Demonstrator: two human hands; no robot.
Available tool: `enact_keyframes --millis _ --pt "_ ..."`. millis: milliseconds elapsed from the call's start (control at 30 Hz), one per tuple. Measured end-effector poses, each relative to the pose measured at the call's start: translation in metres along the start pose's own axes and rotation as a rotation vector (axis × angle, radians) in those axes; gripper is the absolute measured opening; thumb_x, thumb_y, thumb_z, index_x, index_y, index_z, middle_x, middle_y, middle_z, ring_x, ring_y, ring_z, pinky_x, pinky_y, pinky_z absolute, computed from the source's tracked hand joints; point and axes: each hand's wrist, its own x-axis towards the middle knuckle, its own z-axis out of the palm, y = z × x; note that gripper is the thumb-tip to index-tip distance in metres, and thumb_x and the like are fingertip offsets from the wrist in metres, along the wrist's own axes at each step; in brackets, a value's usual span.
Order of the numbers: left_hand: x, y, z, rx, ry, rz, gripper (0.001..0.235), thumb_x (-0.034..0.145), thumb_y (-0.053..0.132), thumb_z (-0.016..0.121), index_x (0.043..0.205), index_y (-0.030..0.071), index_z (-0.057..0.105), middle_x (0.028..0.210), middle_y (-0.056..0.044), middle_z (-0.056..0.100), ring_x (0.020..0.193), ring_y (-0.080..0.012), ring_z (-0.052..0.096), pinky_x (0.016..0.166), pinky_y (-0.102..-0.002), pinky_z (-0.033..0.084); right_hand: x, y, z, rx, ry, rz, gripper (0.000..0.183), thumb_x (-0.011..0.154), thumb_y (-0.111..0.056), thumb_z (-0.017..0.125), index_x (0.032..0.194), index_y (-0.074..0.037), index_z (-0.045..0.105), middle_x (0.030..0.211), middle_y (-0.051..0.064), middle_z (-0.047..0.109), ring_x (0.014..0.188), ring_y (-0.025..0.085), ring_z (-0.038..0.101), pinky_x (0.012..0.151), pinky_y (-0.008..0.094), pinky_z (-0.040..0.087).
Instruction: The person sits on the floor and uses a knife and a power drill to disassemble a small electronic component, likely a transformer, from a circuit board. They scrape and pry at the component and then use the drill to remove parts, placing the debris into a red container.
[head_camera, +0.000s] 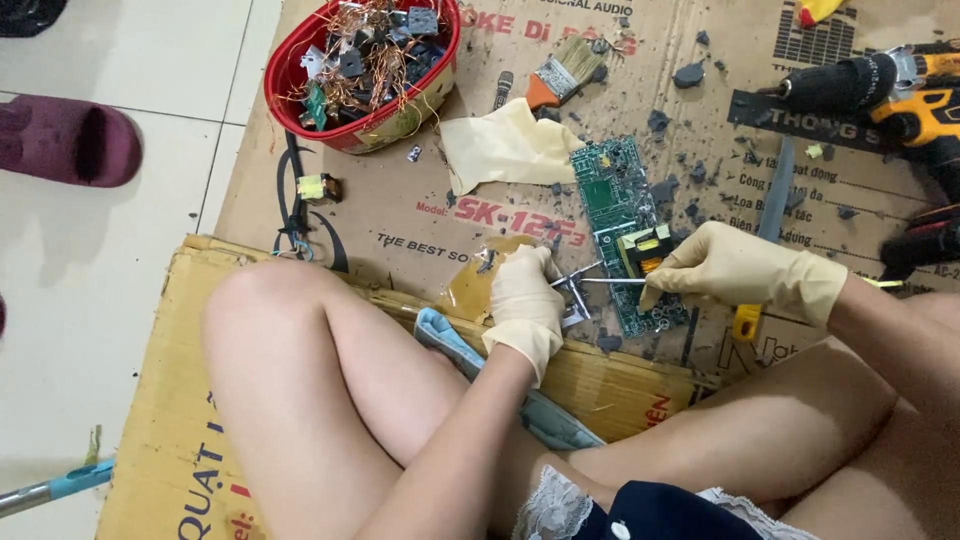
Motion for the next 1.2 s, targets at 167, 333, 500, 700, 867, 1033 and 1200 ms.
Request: enact_keyframes --millis 167,333,500,700,867,1033,1200 --pt "0.007 0.002 -0.002 0.057 -0.086 -0.087 0.021 0.063 -0.008 0.061 0.07 0.012 0.064 0.082 -0.007 0.065 0.085 -0.03 0.064 0.079 -0.04 0.055 0.014 0.002 -0.004 -0.135 0.03 -0.001 0.023 0.086 -0.018 0.077 0.094 -0.004 0.093 0.055 0.015 0.066 0.047 0.018 0.047 0.045 0.03 0.039" --pt "0.012 0.001 0.002 0.158 -0.177 -0.194 0.021 0.071 -0.004 0.064 0.07 0.017 0.066 0.088 -0.005 0.066 0.099 -0.0299 0.07 0.088 -0.041 0.06 0.013 -0.011 -0.007 -0.24 0.043 0.018 0.022 0.086 -0.015 0.073 0.098 -0.009 0.091 0.062 0.019 0.078 0.053 0.021 0.062 0.05 0.031 0.048" --pt "0.012 0.009 -0.003 0.157 -0.184 -0.19 0.021 0.072 -0.004 0.063 0.072 0.017 0.067 0.09 -0.005 0.068 0.101 -0.0297 0.07 0.089 -0.041 0.06 0.012 -0.01 -0.006 -0.287 0.05 0.012 0.025 0.087 -0.017 0.072 0.103 -0.01 0.089 0.077 0.02 0.084 0.061 0.021 0.067 0.055 0.034 0.052" --pt "0.013 -0.007 0.015 0.158 -0.164 -0.174 0.021 0.071 -0.003 0.065 0.072 0.018 0.068 0.089 -0.006 0.067 0.101 -0.03 0.07 0.089 -0.041 0.06 -0.019 -0.03 0.011 -0.283 0.165 0.01 0.025 0.086 -0.02 0.071 0.102 -0.011 0.087 0.091 0.02 0.083 0.084 0.027 0.078 0.077 0.041 0.058" --pt "0.016 -0.021 0.023 0.141 -0.16 -0.192 0.019 0.072 -0.002 0.065 0.075 0.016 0.069 0.093 -0.007 0.07 0.103 -0.0301 0.07 0.089 -0.041 0.06 -0.046 -0.017 0.058 -0.098 0.317 0.057 0.028 0.085 -0.03 0.072 0.102 -0.012 0.085 0.092 0.019 0.082 0.1 0.029 0.077 0.086 0.043 0.058" --pt "0.021 -0.016 0.019 0.177 -0.172 -0.216 0.017 0.07 0.002 0.074 0.073 0.018 0.07 0.091 -0.006 0.071 0.102 -0.0284 0.071 0.088 -0.041 0.061 -0.045 -0.009 0.107 0.027 0.471 0.099 0.032 0.088 -0.041 0.07 0.102 -0.015 0.084 0.079 0.009 0.081 0.093 0.022 0.078 0.086 0.036 0.059" --pt "0.02 -0.013 0.013 0.183 -0.209 -0.272 0.02 0.065 0.006 0.082 0.075 0.021 0.073 0.093 -0.003 0.074 0.105 -0.0267 0.072 0.09 -0.041 0.061 -0.051 -0.01 0.114 0.104 0.537 0.215 0.028 0.089 -0.041 0.068 0.099 -0.021 0.085 0.087 0.006 0.082 0.101 0.023 0.075 0.089 0.037 0.057"
